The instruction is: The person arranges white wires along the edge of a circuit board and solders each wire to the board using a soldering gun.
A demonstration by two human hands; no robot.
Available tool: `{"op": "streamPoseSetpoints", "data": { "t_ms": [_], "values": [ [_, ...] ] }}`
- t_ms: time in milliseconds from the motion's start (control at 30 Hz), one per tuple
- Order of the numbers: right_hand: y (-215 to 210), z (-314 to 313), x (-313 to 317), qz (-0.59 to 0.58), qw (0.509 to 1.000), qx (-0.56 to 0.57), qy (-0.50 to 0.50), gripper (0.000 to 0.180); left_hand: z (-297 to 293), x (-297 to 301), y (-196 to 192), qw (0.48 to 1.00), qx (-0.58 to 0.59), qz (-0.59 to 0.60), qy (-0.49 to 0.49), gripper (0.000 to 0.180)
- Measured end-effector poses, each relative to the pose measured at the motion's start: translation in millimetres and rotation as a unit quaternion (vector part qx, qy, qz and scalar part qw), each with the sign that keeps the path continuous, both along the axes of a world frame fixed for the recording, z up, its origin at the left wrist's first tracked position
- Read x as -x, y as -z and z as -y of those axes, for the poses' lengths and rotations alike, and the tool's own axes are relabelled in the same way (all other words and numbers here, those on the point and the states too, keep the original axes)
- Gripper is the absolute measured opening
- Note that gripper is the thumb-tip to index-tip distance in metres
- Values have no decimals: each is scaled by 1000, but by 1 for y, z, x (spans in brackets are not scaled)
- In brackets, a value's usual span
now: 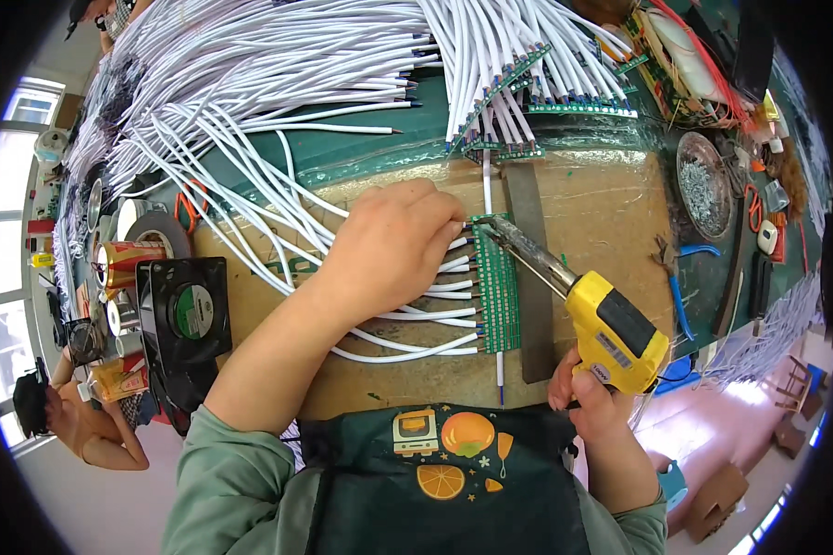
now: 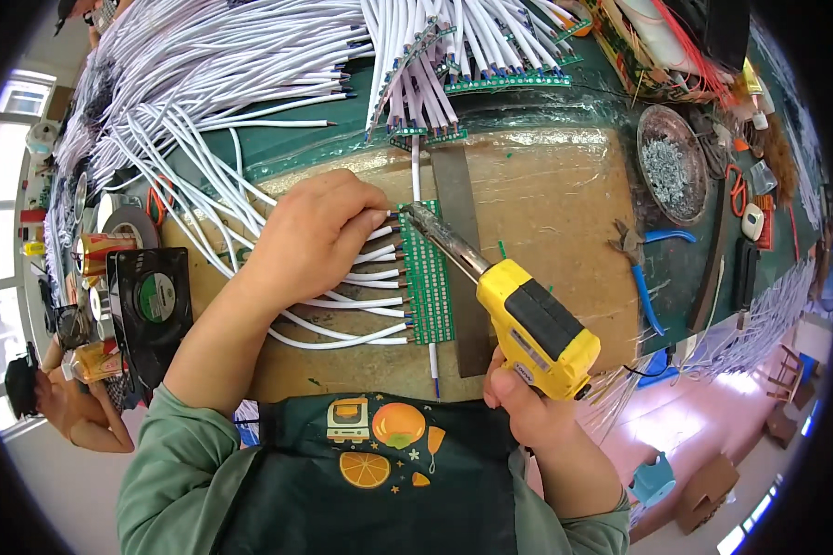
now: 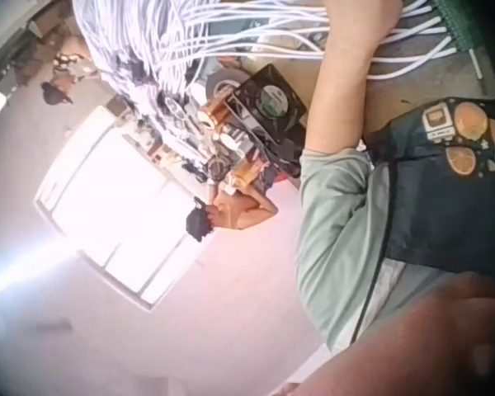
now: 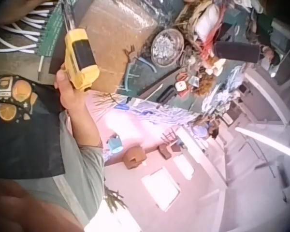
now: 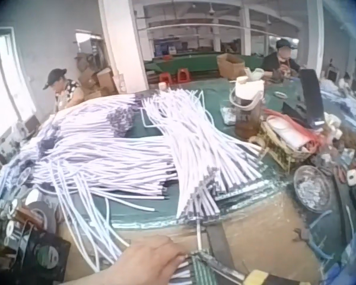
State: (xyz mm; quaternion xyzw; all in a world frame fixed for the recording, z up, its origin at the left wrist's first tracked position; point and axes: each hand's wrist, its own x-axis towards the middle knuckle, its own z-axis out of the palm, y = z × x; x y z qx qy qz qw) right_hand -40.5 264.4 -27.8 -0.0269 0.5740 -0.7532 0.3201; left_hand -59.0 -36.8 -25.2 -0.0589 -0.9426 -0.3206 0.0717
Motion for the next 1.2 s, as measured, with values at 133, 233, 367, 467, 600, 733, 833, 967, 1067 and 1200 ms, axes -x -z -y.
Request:
{"op": "streamPoseSetpoints", "data": {
  "t_ms": [133,233,367,467,600,733,833,967,1067,1200],
  "values": [
    [0,-2,-1,26,998,-46,15,42,0,0,1,1000,6,-8,-1,9],
    [5,-2,-2,-5,1000,19,13,43,0,0,2,1000,4,-7,-1,9],
    [8,-3,-3,-2,1000,18,16,47,0,0,2,1000,5,-11,0,9],
    [5,-3,-1,-7,1000,10,-2,52,0,0,1,1000,6,0,-2,9],
    [3,-2,-1,19,999,10,25,67,0,0,1,1000,2,0,-1,9],
    [6,-8,-2,20,997,61,52,73,0,0,0,1000,9,3,-4,9],
    [8,-18,4,12,992,97,76,73,-1,-1,0,1000,0,0,-7,8],
    [4,-36,22,-22,974,94,203,72,-2,0,0,1000,-8,10,-7,8],
    [-3,-57,55,-42,956,72,281,62,-1,0,-2,1000,-3,16,-13,8],
    [-12,-77,98,-28,926,-11,377,47,-2,-1,-2,1000,3,11,-14,9]
  ]
}}
